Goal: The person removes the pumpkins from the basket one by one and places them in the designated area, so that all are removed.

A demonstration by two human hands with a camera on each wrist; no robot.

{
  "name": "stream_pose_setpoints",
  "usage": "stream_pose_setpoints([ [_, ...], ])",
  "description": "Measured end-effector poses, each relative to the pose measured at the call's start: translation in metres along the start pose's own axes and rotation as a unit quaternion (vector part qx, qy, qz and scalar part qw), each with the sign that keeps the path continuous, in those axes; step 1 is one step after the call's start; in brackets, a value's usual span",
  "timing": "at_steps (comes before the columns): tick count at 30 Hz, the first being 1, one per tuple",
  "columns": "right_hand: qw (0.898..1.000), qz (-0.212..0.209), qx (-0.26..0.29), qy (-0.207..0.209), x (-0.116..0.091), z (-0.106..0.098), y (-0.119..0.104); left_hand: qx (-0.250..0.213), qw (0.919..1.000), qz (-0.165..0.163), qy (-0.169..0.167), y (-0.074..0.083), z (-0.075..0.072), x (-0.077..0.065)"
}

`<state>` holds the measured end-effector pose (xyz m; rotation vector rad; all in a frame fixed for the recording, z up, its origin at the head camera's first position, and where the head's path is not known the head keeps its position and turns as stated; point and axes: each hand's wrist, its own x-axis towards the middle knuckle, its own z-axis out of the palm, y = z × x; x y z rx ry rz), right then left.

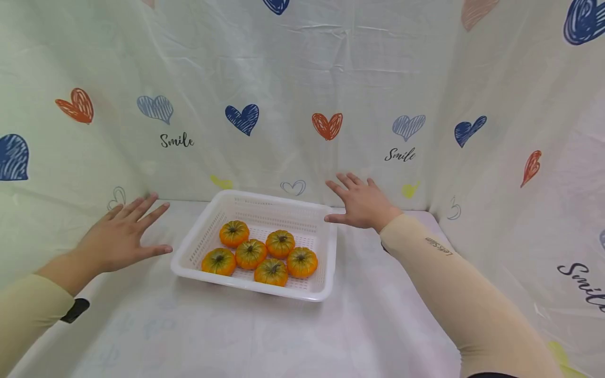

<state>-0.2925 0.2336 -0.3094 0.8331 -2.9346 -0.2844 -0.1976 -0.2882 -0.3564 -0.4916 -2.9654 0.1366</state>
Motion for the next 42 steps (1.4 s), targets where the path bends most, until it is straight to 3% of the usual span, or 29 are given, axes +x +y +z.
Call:
stream_pose_setpoints([
  [9, 0.999, -0.025, 0.031, -0.034, 0.027, -0.01, -0.036, -0.025, 0.9994, 0.025, -0.009, 0.022, 0.007, 0.0],
  [19, 0.989, -0.036, 0.114, -0.093, 0.053, -0.005, -0.074, -0.054, 0.9975, 0.044, -0.014, 0.043, 0.02, -0.001],
  [29, 0.969, -0.035, 0.191, -0.154, 0.067, 0.016, -0.097, -0.068, 0.9959, 0.055, -0.021, 0.055, 0.027, -0.007],
  [36, 0.957, -0.04, 0.216, -0.192, 0.073, 0.028, -0.108, -0.066, 0.9962, 0.052, -0.019, 0.058, 0.029, -0.009],
  [42, 0.935, -0.017, 0.259, -0.24, 0.074, 0.031, -0.115, -0.072, 0.9962, 0.044, -0.02, 0.058, 0.034, -0.008],
])
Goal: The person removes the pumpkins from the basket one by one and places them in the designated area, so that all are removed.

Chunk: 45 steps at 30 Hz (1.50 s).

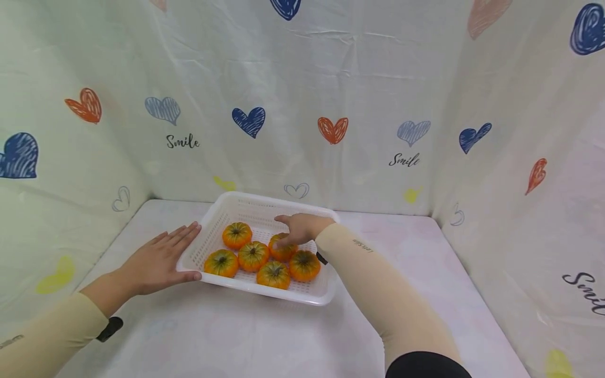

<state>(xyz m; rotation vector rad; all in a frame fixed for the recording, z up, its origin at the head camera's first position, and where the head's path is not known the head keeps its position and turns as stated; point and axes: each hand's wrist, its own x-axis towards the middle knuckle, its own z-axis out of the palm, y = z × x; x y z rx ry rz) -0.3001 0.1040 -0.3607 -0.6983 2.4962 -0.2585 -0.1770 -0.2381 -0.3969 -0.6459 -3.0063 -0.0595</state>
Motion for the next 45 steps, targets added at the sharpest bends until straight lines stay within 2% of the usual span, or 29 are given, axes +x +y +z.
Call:
stream_pose_setpoints([
  [5, 0.999, 0.004, 0.038, -0.018, 0.003, 0.006, 0.002, -0.002, 1.0, -0.006, -0.007, 0.001, 0.003, 0.002],
  [14, 0.996, 0.008, 0.089, -0.022, 0.008, 0.017, 0.01, -0.004, 0.9999, -0.01, -0.004, 0.002, 0.001, 0.002],
  [20, 0.995, 0.005, 0.097, -0.023, 0.011, 0.022, 0.013, -0.007, 0.9999, -0.014, -0.008, 0.002, 0.001, 0.001],
  [28, 0.997, -0.004, 0.08, -0.018, 0.015, 0.028, 0.016, -0.003, 0.9999, -0.013, -0.007, 0.003, 0.001, 0.001],
  [34, 0.997, -0.006, 0.074, -0.001, 0.018, 0.025, 0.014, -0.006, 0.9999, -0.013, -0.002, 0.003, 0.002, 0.0],
  [40, 0.998, -0.027, 0.054, 0.022, 0.021, 0.016, 0.012, -0.01, 0.9998, -0.017, -0.004, 0.003, 0.003, 0.0],
  [45, 0.994, -0.048, 0.086, 0.046, 0.016, 0.004, 0.011, -0.013, 0.9996, -0.021, -0.01, 0.002, 0.003, 0.0],
])
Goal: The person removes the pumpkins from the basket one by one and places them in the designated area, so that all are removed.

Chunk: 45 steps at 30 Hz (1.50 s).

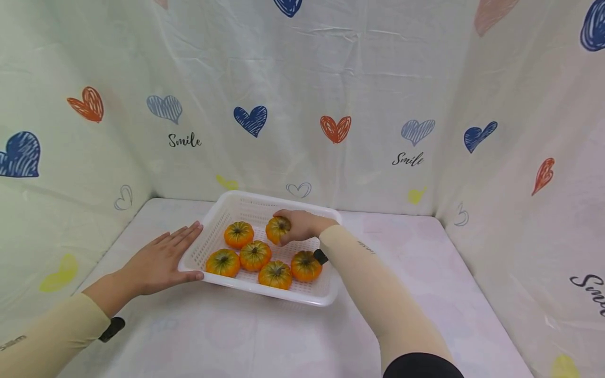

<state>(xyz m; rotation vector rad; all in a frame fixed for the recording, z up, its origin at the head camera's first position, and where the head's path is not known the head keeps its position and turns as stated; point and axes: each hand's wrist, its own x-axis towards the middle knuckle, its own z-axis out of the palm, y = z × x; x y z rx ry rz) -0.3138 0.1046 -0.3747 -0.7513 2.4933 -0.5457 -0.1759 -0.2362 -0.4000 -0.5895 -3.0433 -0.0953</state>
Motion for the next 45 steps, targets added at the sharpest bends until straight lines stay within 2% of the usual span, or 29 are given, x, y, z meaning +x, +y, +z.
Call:
stream_pose_setpoints([
  [7, 0.997, -0.042, 0.038, 0.049, -0.022, -0.03, -0.004, -0.004, 1.0, -0.002, -0.001, 0.0, 0.0, -0.001],
  [13, 0.989, -0.067, 0.09, 0.1, -0.05, -0.056, 0.007, -0.004, 1.0, -0.001, -0.002, 0.001, -0.001, 0.0],
  [19, 0.977, -0.06, 0.124, 0.162, -0.079, -0.072, 0.036, -0.005, 1.0, -0.001, -0.003, 0.002, 0.0, 0.001],
  [24, 0.96, -0.016, 0.159, 0.229, -0.104, -0.077, 0.069, -0.003, 1.0, 0.001, -0.002, 0.003, 0.0, 0.001],
  [28, 0.946, 0.046, 0.189, 0.259, -0.117, -0.07, 0.1, -0.006, 1.0, -0.001, -0.003, 0.002, -0.001, 0.001],
  [31, 0.936, 0.091, 0.215, 0.262, -0.12, -0.059, 0.125, -0.009, 1.0, -0.002, -0.004, 0.002, -0.001, 0.0],
  [38, 0.917, 0.167, 0.266, 0.246, -0.11, -0.018, 0.177, -0.013, 0.9999, 0.0, -0.003, 0.002, -0.001, -0.001],
  [41, 0.915, 0.18, 0.273, 0.236, -0.102, -0.004, 0.185, -0.019, 0.9998, 0.0, -0.004, 0.002, -0.002, -0.001],
  [45, 0.921, 0.193, 0.254, 0.223, -0.092, 0.008, 0.189, -0.026, 0.9996, 0.0, -0.007, 0.002, -0.002, 0.0],
])
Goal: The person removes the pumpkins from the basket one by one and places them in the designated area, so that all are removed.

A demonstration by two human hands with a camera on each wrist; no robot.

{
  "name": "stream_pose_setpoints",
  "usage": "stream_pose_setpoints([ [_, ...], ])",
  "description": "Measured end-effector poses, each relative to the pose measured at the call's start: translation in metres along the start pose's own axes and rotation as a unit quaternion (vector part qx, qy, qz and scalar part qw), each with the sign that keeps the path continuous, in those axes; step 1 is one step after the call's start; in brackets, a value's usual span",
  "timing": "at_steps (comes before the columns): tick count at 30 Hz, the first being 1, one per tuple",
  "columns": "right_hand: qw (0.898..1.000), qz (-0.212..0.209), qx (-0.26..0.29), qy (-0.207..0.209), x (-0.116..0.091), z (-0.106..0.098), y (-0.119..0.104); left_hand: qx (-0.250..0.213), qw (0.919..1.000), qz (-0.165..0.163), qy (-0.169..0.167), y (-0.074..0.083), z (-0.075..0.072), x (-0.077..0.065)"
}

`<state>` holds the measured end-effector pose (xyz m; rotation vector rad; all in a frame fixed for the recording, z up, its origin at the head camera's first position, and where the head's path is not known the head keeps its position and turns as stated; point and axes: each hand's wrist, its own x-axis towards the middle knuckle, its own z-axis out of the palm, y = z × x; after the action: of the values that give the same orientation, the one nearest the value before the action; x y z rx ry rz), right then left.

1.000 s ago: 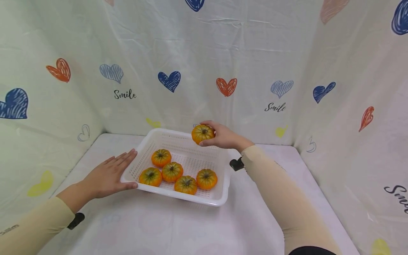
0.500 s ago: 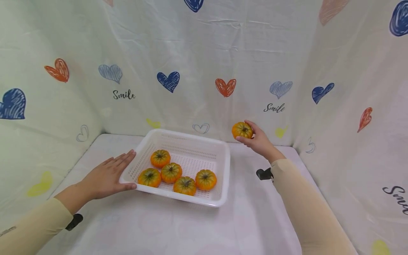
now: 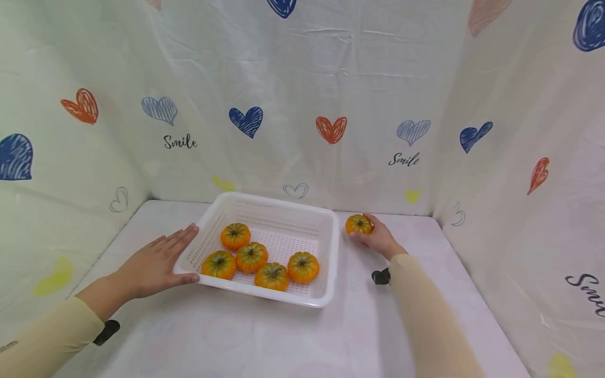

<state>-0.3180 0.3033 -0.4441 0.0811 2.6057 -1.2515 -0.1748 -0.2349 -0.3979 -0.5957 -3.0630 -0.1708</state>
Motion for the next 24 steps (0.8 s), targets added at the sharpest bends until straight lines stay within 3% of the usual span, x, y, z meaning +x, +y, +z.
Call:
stream_pose_setpoints([
  [9, 1.0, 0.004, -0.025, 0.016, 0.01, 0.015, 0.014, 0.001, 1.0, -0.001, -0.001, -0.001, 0.001, 0.001],
  [24, 1.0, 0.017, 0.008, 0.022, 0.002, 0.02, 0.016, -0.01, 0.9999, -0.002, -0.005, 0.0, -0.002, 0.0],
])
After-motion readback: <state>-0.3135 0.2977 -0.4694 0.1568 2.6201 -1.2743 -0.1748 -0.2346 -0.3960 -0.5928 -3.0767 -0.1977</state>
